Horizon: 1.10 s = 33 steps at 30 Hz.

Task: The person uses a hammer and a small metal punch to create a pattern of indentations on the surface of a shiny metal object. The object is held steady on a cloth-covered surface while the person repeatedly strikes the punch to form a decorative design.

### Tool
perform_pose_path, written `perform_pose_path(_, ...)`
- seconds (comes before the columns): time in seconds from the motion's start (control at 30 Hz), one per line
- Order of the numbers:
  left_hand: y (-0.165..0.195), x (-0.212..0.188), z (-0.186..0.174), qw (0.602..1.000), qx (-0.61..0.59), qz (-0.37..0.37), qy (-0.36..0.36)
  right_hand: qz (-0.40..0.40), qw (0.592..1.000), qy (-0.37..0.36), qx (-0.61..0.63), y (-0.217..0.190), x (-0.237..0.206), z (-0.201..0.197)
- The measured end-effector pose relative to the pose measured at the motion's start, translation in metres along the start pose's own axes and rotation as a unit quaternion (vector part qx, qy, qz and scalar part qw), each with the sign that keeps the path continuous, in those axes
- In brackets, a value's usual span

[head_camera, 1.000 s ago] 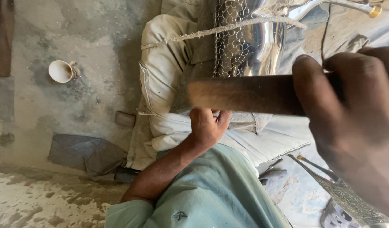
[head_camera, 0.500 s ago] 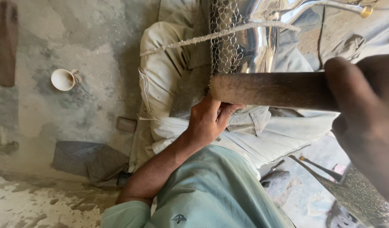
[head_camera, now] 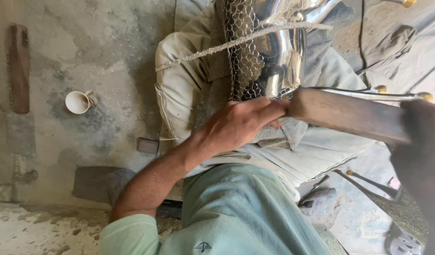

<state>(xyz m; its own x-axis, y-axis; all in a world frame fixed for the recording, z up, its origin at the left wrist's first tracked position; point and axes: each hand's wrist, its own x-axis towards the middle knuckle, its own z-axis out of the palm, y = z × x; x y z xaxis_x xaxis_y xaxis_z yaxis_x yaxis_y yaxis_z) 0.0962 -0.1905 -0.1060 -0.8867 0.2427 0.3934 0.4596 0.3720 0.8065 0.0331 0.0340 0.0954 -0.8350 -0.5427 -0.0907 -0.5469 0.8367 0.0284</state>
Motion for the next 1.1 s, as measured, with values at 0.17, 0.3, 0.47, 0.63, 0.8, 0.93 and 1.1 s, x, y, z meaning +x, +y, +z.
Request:
perform_pose_path(0.17, -0.007, 0.019, 0.005, 0.993, 0.051, 0.099, -0.03, 0.079, 0.996, 0.02, 0.037, 0.028, -0.055, 0.045)
perform_pose_path(0.3, 0.0, 0.033, 0.0, 0.985, 0.058, 0.116, -0.116, 0.129, 0.979, 0.109, 0.116, 0.037, -0.093, 0.095)
perform_pose_path(0.47, 0.015, 0.058, -0.009, 0.967, 0.093, 0.115, -0.209, 0.13, 0.955, 0.207, 0.17, 0.037, -0.123, 0.152)
perform_pose_path(0.63, 0.023, 0.064, -0.01, 0.967, 0.064, 0.117, -0.216, 0.343, 0.858, 0.232, 0.303, 0.018, -0.143, 0.19)
perform_pose_path(0.8, 0.022, 0.061, 0.001, 0.956, 0.109, 0.119, -0.246, 0.244, 0.922, 0.171, 0.249, 0.023, -0.147, 0.185)
perform_pose_path(0.93, 0.002, 0.053, -0.011, 0.986, 0.051, 0.08, -0.134, 0.311, 0.895, 0.086, 0.307, 0.027, -0.141, 0.173)
perform_pose_path(1.1, -0.007, 0.032, -0.019, 0.998, -0.016, 0.019, -0.065, 0.234, 0.887, 0.176, 0.357, 0.028, -0.121, 0.162)
